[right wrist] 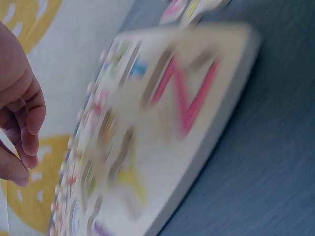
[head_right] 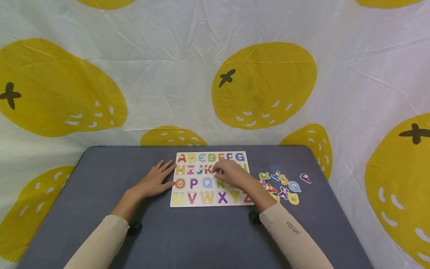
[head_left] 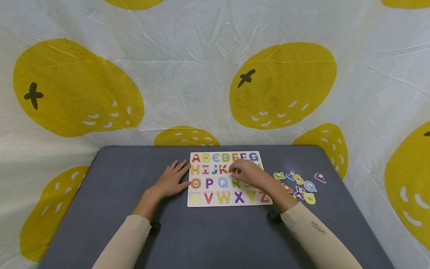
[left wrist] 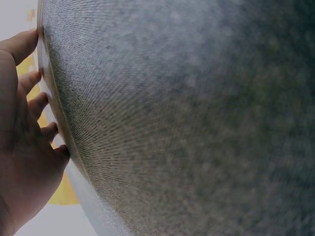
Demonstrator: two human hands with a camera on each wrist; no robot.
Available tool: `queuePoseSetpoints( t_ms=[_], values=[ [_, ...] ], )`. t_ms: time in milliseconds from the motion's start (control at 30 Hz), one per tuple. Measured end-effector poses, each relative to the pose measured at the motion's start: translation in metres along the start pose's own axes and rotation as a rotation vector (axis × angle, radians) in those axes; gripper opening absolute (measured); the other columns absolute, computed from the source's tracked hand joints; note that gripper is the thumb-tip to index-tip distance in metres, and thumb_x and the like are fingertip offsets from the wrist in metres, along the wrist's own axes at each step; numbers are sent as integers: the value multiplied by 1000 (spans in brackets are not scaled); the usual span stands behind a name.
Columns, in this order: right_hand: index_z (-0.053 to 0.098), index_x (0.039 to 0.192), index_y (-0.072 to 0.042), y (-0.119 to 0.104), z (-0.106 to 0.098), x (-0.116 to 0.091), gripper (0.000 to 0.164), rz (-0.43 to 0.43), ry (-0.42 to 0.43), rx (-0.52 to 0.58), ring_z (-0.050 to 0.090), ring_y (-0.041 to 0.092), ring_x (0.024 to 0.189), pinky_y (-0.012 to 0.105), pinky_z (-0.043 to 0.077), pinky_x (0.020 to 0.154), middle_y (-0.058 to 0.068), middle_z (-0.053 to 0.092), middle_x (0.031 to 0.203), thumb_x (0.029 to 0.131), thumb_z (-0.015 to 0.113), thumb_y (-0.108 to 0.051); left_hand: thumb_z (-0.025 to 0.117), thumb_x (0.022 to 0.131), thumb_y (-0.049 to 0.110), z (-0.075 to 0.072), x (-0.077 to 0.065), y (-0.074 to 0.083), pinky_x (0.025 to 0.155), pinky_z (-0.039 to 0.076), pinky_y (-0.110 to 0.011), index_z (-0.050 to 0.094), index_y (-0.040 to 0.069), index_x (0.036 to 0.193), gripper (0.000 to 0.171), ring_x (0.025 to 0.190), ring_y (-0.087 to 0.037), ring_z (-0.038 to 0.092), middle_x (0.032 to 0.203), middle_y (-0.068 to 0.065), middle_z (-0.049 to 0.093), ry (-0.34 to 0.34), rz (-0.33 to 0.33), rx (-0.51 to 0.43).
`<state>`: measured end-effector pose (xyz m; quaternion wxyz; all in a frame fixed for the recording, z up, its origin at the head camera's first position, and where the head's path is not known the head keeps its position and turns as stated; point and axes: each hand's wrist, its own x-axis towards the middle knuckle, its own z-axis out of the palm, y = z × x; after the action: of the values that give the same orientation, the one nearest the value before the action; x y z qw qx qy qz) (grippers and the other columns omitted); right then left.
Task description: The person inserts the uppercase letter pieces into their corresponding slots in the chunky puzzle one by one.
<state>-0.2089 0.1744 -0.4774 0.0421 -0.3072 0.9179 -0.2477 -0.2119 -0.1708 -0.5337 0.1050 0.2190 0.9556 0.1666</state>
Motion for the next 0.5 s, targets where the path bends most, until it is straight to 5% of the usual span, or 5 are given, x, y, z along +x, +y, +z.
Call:
queuePoseSetpoints(
  t_ms=[500],
  values=[
    [76,105,-7,63,-35,-88,13,136,141,-44,57,5,75,26,52,67,-4,68,89,92,78,-7,57,101,54,1,1,-2,125,12,-67,27,20,166,79,160,-43,9,173,-10,21,8,4,-1]
  ],
)
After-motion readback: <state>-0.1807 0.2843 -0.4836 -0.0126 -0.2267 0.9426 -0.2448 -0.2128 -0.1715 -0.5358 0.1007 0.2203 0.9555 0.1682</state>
